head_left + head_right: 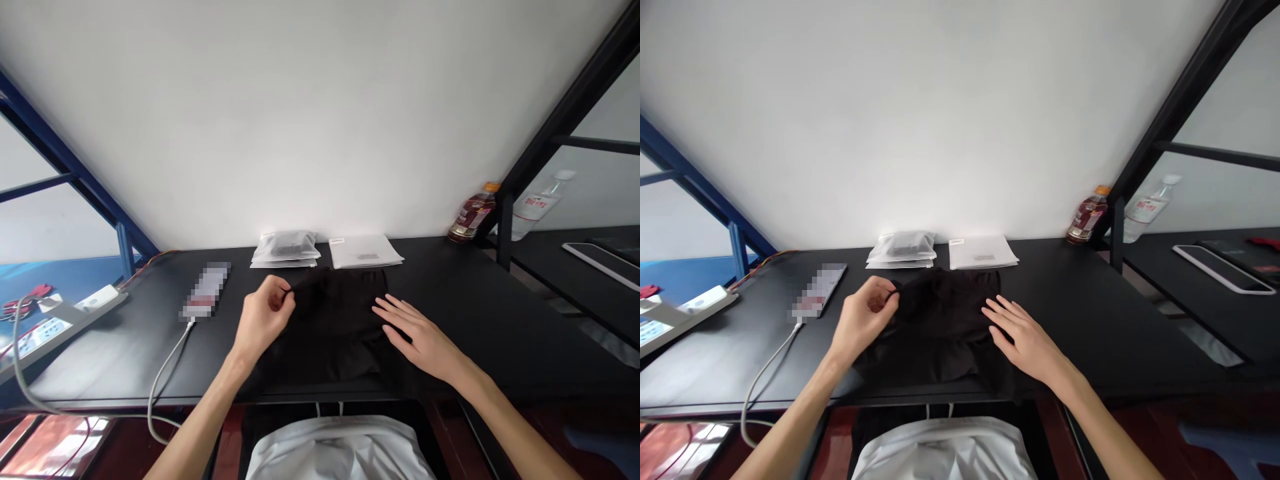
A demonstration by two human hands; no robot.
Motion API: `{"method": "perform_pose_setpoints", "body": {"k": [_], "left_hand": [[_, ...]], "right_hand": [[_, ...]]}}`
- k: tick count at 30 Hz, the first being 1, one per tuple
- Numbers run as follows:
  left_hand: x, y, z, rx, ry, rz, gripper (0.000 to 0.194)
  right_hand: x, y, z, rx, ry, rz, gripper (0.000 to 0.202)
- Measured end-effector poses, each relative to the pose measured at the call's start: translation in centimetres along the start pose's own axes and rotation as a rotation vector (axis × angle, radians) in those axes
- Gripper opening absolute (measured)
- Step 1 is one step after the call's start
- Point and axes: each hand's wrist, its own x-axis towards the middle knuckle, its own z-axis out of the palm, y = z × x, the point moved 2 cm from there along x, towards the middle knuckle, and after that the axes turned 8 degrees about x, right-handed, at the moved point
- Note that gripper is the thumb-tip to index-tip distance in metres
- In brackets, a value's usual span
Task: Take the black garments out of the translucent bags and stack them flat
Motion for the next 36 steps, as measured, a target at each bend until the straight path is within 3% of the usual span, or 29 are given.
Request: {"method": "perform_pose_setpoints", "body": {"k": [4, 12, 19, 22, 30, 36], "left_hand": [[-0.1, -2.2, -2.0, 0.209, 0.019, 0.014, 0.025], [-0.9, -5.7, -2.1, 0.606, -0.235, -0.056, 0.029], [-0.2, -5.1, -2.3, 0.434, -0.061, 0.207, 0.027], [0.1, -4.5, -1.8, 0.309, -0.111, 0.289, 0.030], [0.9, -4.4, -0.8, 0.280, -0.275, 0.247, 0.035], [0.9, -4.0, -1.5, 0.219, -0.229, 0.255, 0.020]], "right_hand": [[0.0, 0.1, 0.0, -0.001, -0.004, -0.006, 0.042], [0.2, 0.1, -0.1, -0.010, -0.002, -0.005, 0.043], [0.5, -0.2, -0.3, 0.021, 0.032, 0.001, 0.041], [0.4, -0.5, -0.5, 0.041, 0.061, -0.014, 0.039], [0.6, -1.0, -0.9, 0.101, 0.155, -0.042, 0.035], [0.9, -1.3, -1.3, 0.144, 0.243, -0.088, 0.027]]}}
